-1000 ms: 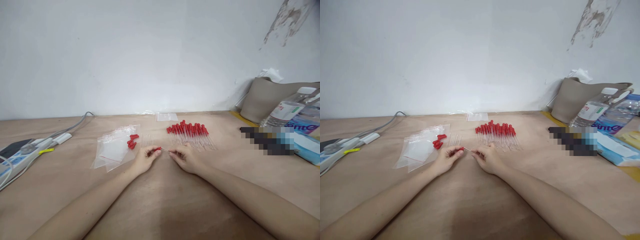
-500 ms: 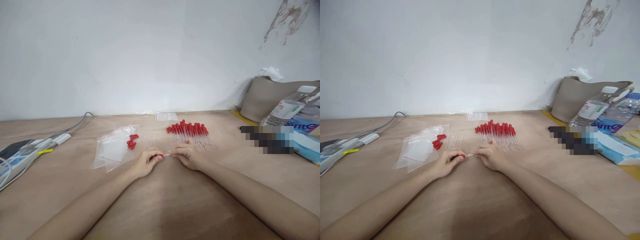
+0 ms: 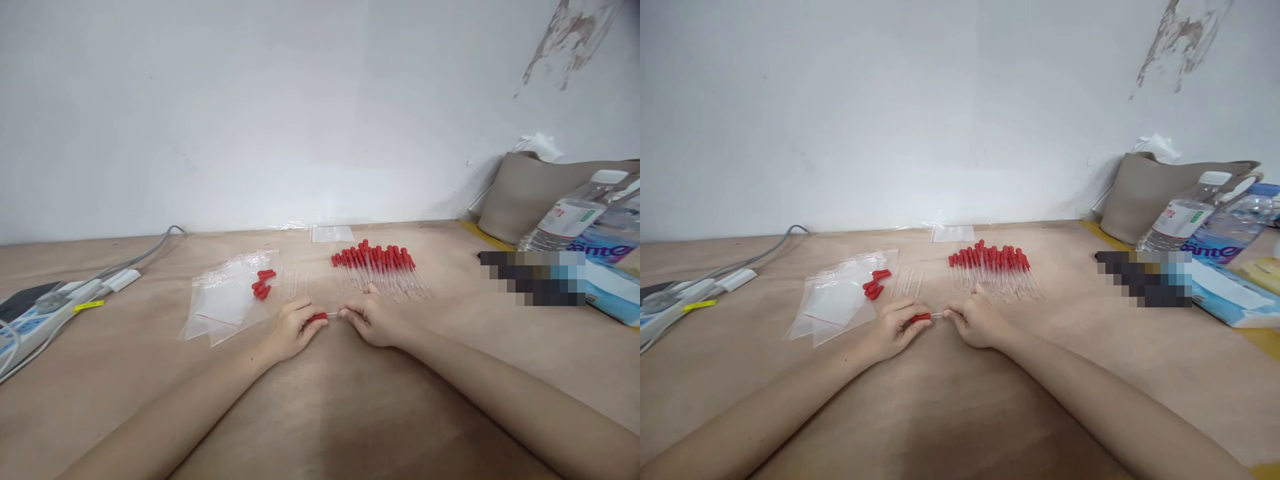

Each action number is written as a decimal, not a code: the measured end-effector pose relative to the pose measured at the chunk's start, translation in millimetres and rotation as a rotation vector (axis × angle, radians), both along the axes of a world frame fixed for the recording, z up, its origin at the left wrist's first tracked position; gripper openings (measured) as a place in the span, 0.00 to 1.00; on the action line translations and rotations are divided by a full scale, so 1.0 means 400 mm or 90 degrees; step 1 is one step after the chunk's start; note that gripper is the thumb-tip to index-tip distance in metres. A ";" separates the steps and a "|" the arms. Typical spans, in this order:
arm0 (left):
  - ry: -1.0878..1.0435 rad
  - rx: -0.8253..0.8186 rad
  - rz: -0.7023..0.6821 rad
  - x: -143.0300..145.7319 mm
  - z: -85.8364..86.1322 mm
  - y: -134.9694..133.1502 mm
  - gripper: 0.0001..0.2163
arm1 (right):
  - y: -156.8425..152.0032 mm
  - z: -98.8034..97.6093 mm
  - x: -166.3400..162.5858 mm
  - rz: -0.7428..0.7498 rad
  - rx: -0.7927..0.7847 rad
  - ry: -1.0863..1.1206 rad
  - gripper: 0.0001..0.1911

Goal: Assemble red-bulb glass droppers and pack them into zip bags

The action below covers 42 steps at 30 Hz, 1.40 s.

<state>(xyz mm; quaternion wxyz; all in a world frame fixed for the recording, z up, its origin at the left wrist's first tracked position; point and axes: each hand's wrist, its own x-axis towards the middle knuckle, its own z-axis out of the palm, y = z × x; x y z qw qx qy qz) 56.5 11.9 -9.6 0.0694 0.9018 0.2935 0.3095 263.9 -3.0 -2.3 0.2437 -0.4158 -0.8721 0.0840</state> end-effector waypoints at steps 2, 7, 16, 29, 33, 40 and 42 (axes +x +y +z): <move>0.002 0.024 -0.004 -0.002 -0.006 0.002 0.09 | -0.003 0.004 -0.010 -0.017 -0.057 0.007 0.14; 0.035 0.092 -0.040 -0.011 0.004 0.017 0.08 | -0.007 0.023 -0.026 -0.014 -0.144 0.020 0.16; 0.067 0.056 0.252 -0.091 0.081 0.103 0.13 | 0.061 0.093 -0.011 -0.156 -0.186 0.025 0.15; 0.139 -0.115 0.502 -0.168 0.089 0.157 0.10 | 0.224 0.048 -0.075 -0.477 -0.013 -0.174 0.15; 0.152 -0.121 0.510 -0.165 0.089 0.155 0.11 | 0.197 0.053 -0.137 -0.407 -0.001 -0.157 0.16; 0.195 -0.162 0.488 -0.168 0.107 0.138 0.16 | 0.181 0.042 -0.233 -0.346 -0.147 -0.120 0.20; 0.197 -0.159 0.488 -0.173 0.107 0.144 0.13 | 0.184 0.039 -0.237 -0.353 -0.160 -0.125 0.17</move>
